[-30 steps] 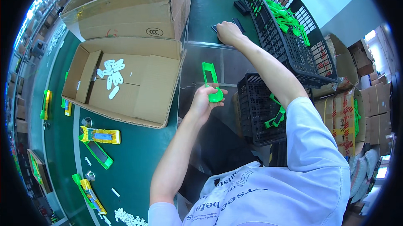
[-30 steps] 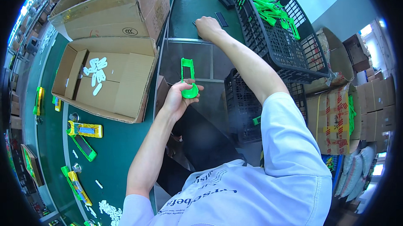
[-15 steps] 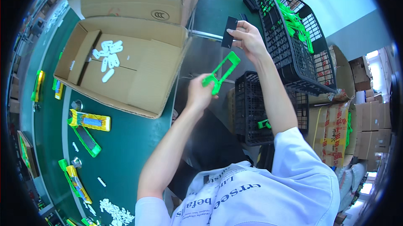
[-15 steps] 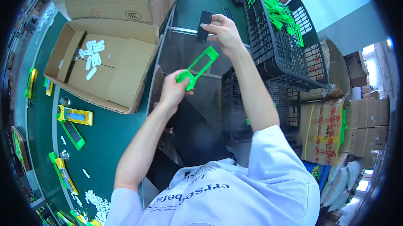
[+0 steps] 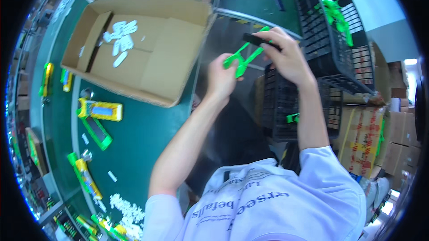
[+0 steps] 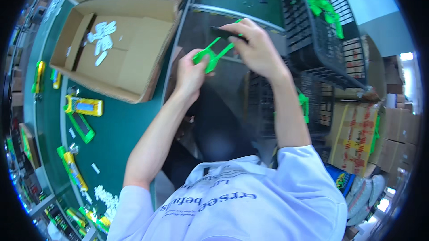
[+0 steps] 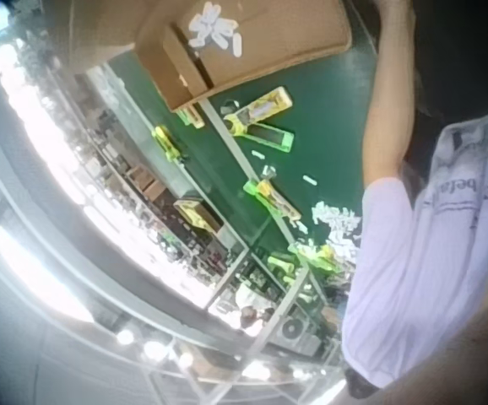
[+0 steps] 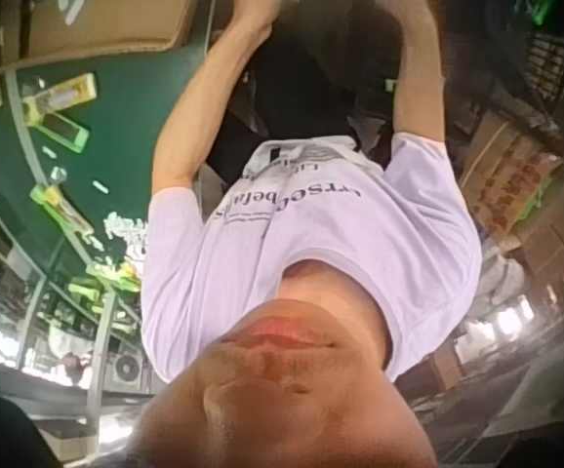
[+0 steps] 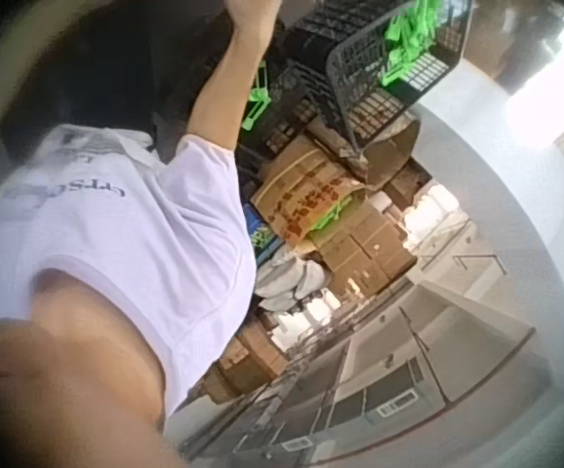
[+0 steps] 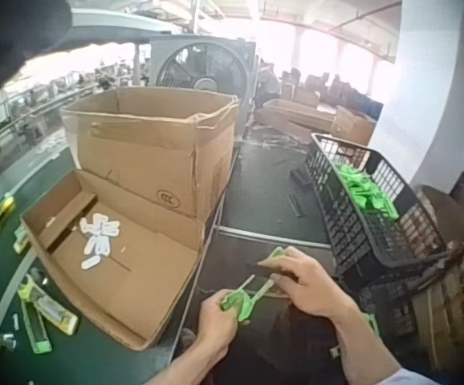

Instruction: The person assembles flashlights by inserting solar panels into plastic casing frames, combining the casing halves with internal components, attaching switch buttons, and testing the light.

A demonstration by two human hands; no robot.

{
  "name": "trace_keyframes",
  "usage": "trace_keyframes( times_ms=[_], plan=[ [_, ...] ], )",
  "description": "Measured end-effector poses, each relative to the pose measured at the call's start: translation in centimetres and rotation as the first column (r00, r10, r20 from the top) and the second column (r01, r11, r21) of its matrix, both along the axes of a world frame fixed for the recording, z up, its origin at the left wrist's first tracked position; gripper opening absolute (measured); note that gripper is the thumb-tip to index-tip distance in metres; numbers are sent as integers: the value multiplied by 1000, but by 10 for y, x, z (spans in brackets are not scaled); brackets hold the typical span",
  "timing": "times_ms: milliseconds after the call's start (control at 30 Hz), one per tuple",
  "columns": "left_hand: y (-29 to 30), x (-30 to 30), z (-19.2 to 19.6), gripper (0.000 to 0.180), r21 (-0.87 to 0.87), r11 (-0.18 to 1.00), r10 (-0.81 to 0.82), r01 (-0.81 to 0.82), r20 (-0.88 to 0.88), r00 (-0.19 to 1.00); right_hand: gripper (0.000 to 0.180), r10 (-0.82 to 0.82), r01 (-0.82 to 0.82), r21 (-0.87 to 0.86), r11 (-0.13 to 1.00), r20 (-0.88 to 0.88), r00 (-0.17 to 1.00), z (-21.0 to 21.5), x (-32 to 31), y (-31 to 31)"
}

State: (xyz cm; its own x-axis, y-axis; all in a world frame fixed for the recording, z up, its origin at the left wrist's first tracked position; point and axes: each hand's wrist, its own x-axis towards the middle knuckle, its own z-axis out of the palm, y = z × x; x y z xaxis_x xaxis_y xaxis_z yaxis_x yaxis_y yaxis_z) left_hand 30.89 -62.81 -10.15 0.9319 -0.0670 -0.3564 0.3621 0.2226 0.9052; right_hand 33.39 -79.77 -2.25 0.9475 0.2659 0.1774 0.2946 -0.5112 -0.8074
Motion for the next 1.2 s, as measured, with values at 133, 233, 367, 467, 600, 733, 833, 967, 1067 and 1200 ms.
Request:
trace_keyframes(
  times_ms=[133,233,367,467,600,733,833,967,1067,1200],
  plan=[
    [2,-1,2,11,-2,1000,-8,8,3,1000,31,80,-86,-31,996,-144,986,10,-3,0],
    [6,-2,-2,12,-23,1000,10,-9,31,999,41,-150,160,70,985,-123,981,3,-2,13],
    [11,-1,-2,13,-94,996,-3,4,17,1000,28,-311,317,271,909,-66,948,-15,-1,25],
    [8,0,-1,13,-115,993,-1,1,1,1000,29,-366,356,189,915,24,930,-22,-3,24],
    [10,0,-3,13,-137,990,11,-8,19,1000,31,-355,335,118,935,297,887,-28,-1,25],
    [9,0,-2,12,-133,991,7,-7,-2,1000,30,-454,391,282,876,211,866,-32,-6,32],
    [10,0,-4,11,-194,981,15,-10,21,1000,30,-416,375,180,909,388,822,-35,-10,33],
    [12,0,-8,10,-200,980,29,-16,64,998,32,-381,399,88,913,536,753,-39,-15,38],
    [12,-1,-7,10,-192,981,46,-24,109,993,31,-438,472,39,881,446,780,-48,-12,31],
    [12,-2,-5,14,-151,988,42,-27,99,994,29,-496,523,12,852,336,800,-58,-13,27]
  ],
)
